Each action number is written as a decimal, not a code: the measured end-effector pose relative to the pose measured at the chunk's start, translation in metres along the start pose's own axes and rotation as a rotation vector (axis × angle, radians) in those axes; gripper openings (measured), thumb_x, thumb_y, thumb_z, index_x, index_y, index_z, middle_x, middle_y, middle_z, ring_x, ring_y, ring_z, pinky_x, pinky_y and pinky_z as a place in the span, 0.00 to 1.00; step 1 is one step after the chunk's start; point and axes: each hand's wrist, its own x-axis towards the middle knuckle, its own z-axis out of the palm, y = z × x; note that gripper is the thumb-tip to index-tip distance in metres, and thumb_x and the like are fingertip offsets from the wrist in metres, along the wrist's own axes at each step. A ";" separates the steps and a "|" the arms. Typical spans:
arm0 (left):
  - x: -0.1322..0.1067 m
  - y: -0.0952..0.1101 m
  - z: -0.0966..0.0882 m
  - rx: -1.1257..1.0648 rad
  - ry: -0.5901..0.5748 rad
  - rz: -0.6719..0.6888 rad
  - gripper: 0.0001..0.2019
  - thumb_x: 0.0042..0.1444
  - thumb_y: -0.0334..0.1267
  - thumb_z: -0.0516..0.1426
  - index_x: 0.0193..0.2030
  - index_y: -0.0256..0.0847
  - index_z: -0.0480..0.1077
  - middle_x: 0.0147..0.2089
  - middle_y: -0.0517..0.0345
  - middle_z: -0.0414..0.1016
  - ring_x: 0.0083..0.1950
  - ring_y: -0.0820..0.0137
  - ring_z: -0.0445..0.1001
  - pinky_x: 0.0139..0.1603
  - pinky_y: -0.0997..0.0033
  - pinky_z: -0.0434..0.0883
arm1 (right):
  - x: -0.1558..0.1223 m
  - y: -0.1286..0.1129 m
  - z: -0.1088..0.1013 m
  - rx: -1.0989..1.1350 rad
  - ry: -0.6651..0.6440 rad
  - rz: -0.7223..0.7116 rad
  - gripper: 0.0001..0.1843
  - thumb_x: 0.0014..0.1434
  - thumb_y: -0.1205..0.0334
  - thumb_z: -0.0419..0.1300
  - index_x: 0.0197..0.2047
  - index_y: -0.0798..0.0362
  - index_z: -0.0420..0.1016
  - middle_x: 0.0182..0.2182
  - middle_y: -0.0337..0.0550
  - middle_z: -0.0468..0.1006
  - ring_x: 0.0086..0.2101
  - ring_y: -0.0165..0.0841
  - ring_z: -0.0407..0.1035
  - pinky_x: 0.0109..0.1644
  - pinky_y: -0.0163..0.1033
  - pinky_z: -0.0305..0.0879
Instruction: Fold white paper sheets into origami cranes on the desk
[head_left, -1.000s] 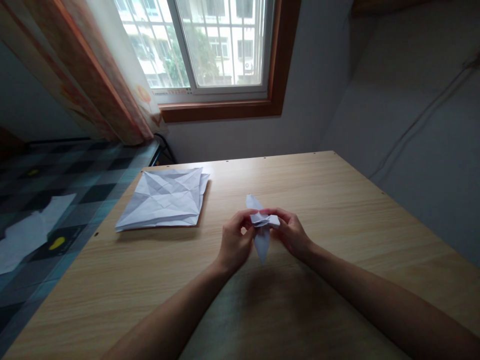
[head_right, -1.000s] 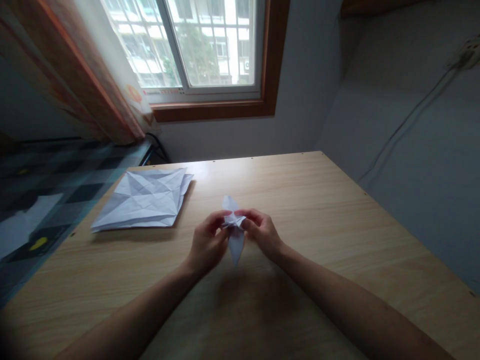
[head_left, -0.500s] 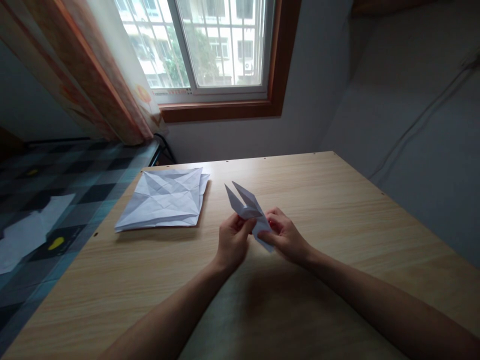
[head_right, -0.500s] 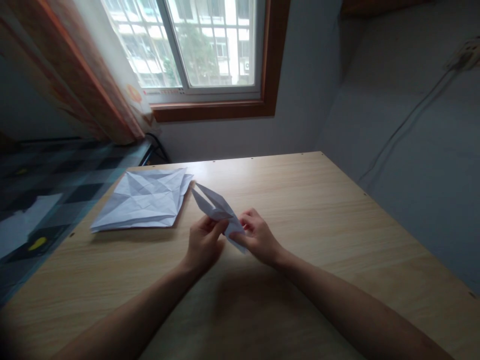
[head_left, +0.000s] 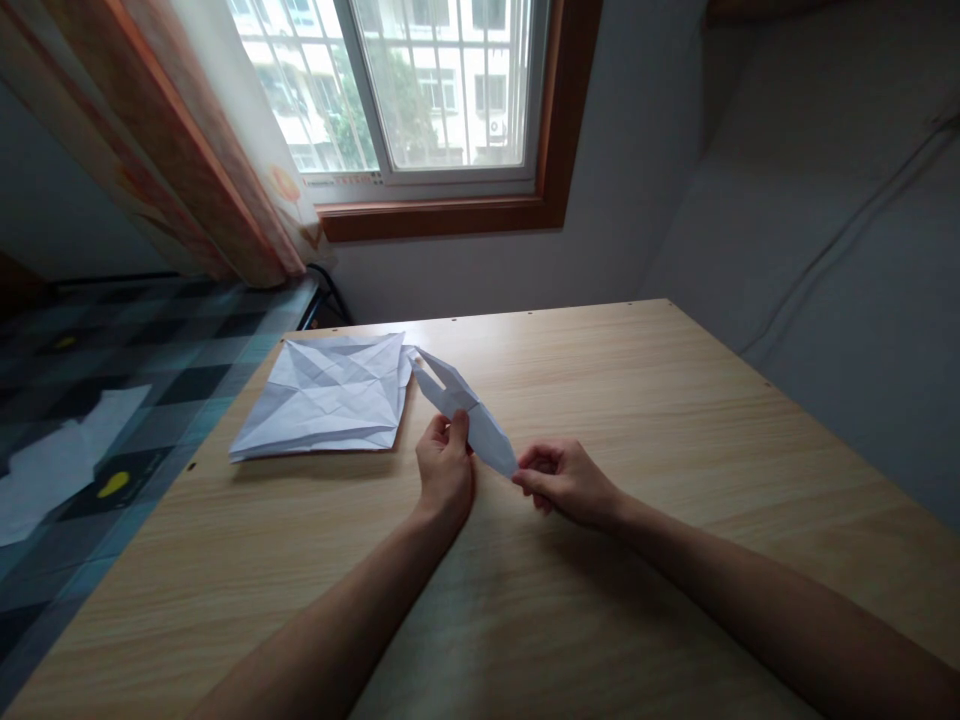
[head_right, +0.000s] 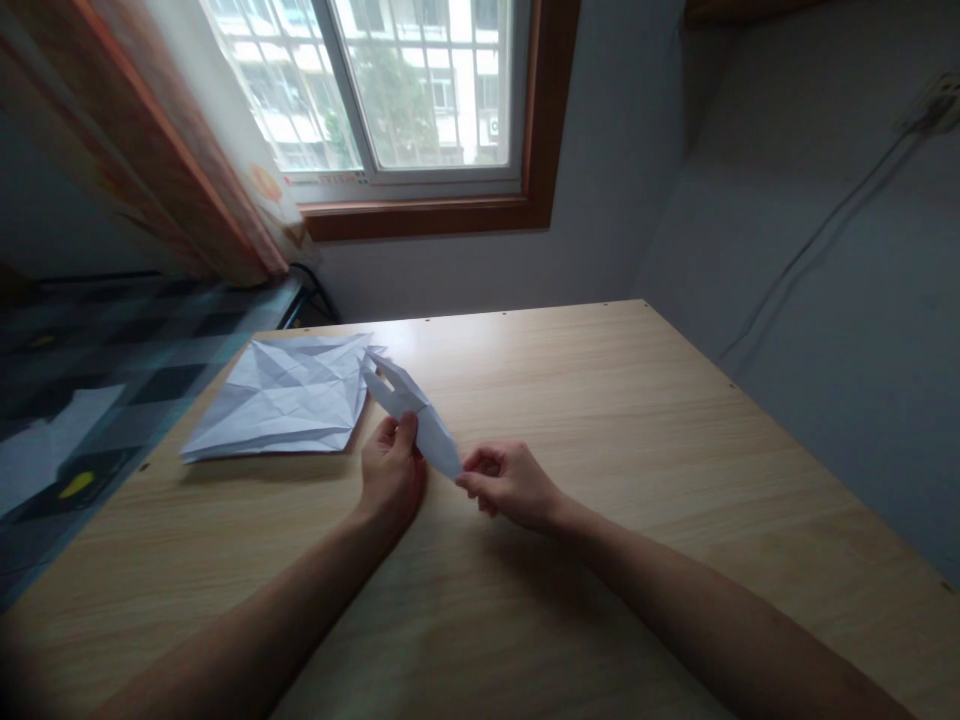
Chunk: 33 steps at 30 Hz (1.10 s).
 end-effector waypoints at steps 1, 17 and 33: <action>0.000 0.001 0.000 -0.002 0.001 -0.006 0.22 0.43 0.55 0.67 0.31 0.38 0.67 0.23 0.66 0.67 0.23 0.78 0.64 0.24 0.79 0.62 | 0.000 0.000 -0.001 0.005 0.019 -0.018 0.14 0.53 0.53 0.67 0.27 0.55 0.72 0.16 0.34 0.70 0.16 0.24 0.63 0.18 0.29 0.59; -0.023 0.016 0.005 0.553 -0.479 0.094 0.16 0.57 0.46 0.58 0.48 0.39 0.72 0.26 0.61 0.71 0.25 0.73 0.67 0.26 0.75 0.63 | 0.003 0.000 0.000 0.163 0.153 -0.254 0.12 0.59 0.54 0.61 0.29 0.53 0.69 0.21 0.35 0.71 0.22 0.28 0.65 0.25 0.33 0.64; -0.025 0.019 0.004 0.642 -0.549 0.249 0.17 0.53 0.46 0.63 0.47 0.40 0.78 0.36 0.55 0.72 0.32 0.70 0.69 0.31 0.73 0.65 | 0.004 0.007 -0.002 -0.043 0.301 -0.307 0.05 0.52 0.65 0.63 0.35 0.53 0.79 0.38 0.44 0.75 0.39 0.37 0.72 0.42 0.40 0.71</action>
